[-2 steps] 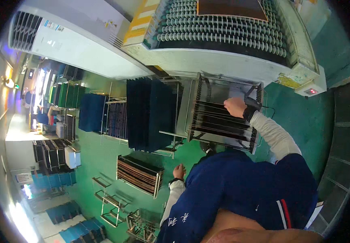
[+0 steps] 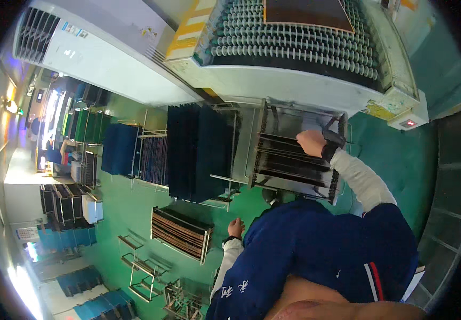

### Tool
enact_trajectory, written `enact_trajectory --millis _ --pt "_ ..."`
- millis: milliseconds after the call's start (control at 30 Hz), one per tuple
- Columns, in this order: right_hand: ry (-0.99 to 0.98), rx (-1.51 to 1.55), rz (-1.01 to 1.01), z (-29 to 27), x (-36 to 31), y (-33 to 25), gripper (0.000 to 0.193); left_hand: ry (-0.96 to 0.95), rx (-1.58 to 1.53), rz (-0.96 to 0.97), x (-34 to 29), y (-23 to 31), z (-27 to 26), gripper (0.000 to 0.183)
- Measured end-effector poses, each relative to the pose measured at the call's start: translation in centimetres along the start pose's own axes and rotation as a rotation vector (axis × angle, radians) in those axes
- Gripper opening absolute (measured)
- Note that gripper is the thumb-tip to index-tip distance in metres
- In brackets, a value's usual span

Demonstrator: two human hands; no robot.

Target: The recorder takes glass panels from a rack and places them into a cleaning or processing machine, then resets the machine.

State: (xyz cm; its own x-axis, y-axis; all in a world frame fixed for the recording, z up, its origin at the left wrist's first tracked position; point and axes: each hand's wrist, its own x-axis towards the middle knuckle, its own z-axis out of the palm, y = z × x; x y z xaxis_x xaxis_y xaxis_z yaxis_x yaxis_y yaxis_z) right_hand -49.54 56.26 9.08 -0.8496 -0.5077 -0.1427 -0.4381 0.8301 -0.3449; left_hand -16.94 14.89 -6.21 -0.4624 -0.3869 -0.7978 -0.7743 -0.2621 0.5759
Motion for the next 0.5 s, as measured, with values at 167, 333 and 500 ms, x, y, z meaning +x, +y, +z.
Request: enact_trajectory --millis 167,333,500 --pt "0.213 -0.022 -0.065 -7.4 -1.1 -3.7 0.012 -0.116 0.029 0.115 1.6 1.7 0.2 0.033" --pt "0.506 0.005 -0.080 -17.7 -3.7 -6.4 0.009 -0.098 -0.100 0.014 3.2 3.6 0.3 0.035" --pt "0.867 0.287 0.150 -21.8 -5.9 -3.5 0.007 -0.137 -0.013 0.078 5.8 2.6 -0.3 0.039"
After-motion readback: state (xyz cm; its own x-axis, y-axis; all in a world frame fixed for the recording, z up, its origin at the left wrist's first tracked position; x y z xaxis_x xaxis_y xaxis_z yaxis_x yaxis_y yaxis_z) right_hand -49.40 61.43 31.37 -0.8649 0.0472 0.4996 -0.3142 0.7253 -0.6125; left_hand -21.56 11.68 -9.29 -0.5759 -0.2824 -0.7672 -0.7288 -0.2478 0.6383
